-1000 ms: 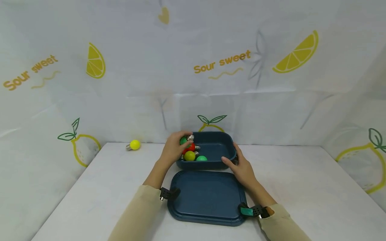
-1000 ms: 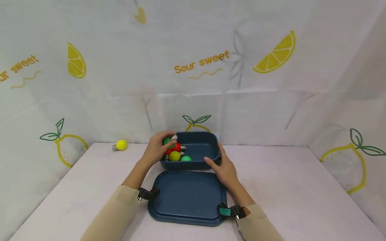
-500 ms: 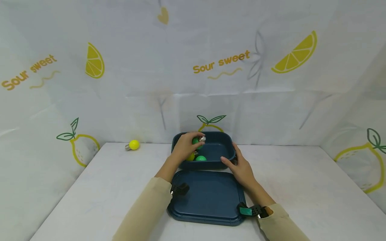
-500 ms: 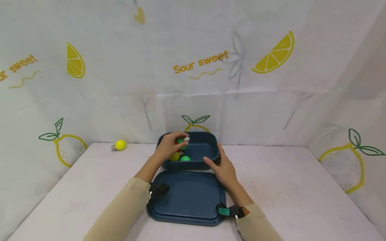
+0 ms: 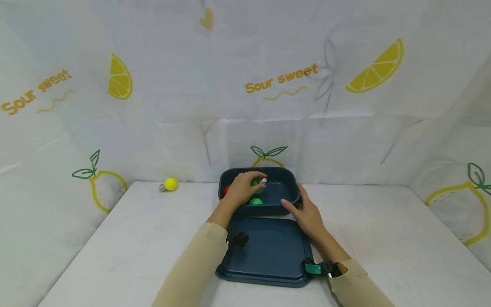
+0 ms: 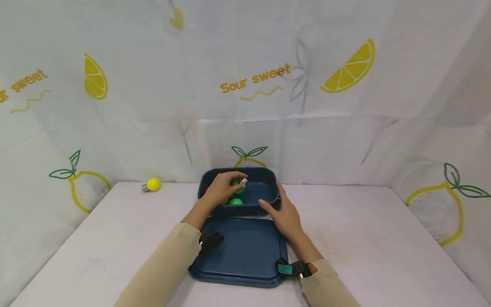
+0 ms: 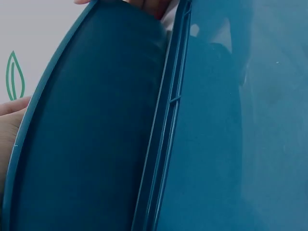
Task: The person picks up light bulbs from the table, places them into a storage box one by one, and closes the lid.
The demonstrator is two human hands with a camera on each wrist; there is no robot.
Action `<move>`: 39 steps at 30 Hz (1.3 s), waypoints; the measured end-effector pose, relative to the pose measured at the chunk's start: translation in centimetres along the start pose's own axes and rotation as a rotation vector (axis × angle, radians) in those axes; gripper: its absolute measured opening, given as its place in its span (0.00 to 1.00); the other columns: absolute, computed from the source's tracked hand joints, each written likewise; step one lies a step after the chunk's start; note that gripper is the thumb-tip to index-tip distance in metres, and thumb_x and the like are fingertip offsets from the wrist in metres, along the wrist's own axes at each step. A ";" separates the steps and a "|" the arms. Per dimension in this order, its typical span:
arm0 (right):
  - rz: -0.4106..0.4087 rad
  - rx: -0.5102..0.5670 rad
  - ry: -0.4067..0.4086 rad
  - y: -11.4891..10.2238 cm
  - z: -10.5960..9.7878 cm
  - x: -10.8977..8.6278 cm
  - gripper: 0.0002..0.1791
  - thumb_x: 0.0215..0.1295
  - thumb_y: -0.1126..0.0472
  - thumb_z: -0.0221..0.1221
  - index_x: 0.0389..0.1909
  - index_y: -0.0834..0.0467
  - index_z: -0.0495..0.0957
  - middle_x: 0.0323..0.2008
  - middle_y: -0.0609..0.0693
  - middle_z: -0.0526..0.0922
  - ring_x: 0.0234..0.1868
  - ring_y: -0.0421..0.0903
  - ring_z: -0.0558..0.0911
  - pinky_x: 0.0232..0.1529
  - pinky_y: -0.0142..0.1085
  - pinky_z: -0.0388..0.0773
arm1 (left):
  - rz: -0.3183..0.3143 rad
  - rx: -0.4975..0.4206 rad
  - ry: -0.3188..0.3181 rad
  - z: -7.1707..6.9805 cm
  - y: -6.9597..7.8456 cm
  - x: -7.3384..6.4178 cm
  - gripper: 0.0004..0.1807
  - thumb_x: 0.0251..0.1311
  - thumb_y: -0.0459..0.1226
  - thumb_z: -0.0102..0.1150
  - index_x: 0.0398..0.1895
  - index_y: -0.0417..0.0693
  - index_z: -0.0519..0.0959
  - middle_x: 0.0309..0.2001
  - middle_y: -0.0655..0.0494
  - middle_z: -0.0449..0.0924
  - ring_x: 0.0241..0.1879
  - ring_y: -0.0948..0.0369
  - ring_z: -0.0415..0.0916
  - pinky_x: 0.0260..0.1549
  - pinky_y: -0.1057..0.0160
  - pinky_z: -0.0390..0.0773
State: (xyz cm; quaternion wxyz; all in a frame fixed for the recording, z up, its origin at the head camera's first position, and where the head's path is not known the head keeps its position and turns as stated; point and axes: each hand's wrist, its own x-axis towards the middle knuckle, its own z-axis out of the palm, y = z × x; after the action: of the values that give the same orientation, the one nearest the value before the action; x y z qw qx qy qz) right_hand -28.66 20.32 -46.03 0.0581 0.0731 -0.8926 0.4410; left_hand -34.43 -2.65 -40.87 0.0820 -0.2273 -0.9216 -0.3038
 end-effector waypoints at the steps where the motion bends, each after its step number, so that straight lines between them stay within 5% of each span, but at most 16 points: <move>1: 0.002 -0.001 0.002 0.0 0.0 0.0 0.49 0.71 0.37 0.56 0.83 0.46 0.41 0.74 0.65 0.66 0.68 0.64 0.75 0.62 0.59 0.77 | -0.001 0.007 -0.019 0.0 0.0 0.1 0.19 0.69 0.44 0.62 0.61 0.55 0.81 0.56 0.56 0.85 0.55 0.57 0.82 0.58 0.53 0.80; 8: 0.010 0.018 -0.002 -0.2 -0.4 0.0 0.49 0.71 0.37 0.56 0.83 0.47 0.41 0.74 0.66 0.65 0.69 0.64 0.74 0.62 0.58 0.77 | -0.019 0.028 -0.112 0.5 -0.1 0.7 0.18 0.69 0.44 0.62 0.61 0.56 0.82 0.56 0.55 0.86 0.54 0.57 0.83 0.57 0.54 0.81; 19: 0.013 0.013 -0.006 -0.2 -0.3 0.0 0.49 0.71 0.37 0.55 0.83 0.46 0.41 0.74 0.66 0.65 0.69 0.65 0.74 0.62 0.58 0.77 | -0.064 0.028 -0.148 0.8 -0.2 0.9 0.19 0.68 0.44 0.62 0.61 0.55 0.82 0.57 0.55 0.86 0.56 0.58 0.82 0.60 0.54 0.80; 28: 0.012 0.023 -0.007 0.0 -0.1 -0.1 0.49 0.70 0.37 0.56 0.83 0.45 0.40 0.73 0.66 0.66 0.69 0.65 0.74 0.62 0.59 0.77 | -0.117 0.067 -0.242 0.8 -0.1 0.8 0.18 0.73 0.45 0.56 0.62 0.55 0.82 0.62 0.55 0.82 0.66 0.56 0.76 0.66 0.53 0.75; 39: 0.017 0.033 -0.016 0.0 0.0 -0.1 0.49 0.70 0.37 0.57 0.82 0.45 0.41 0.74 0.65 0.66 0.69 0.64 0.74 0.65 0.59 0.74 | -0.115 0.080 -0.231 0.9 -0.4 0.7 0.16 0.71 0.43 0.59 0.57 0.49 0.84 0.59 0.52 0.84 0.61 0.55 0.79 0.62 0.53 0.78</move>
State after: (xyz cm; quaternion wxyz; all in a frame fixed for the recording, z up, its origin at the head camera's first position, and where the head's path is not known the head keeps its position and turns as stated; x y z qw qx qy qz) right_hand -28.57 20.30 -46.03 0.0460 0.0701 -0.8863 0.4554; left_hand -35.25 -2.13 -41.56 -0.0330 -0.2042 -0.9478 -0.2426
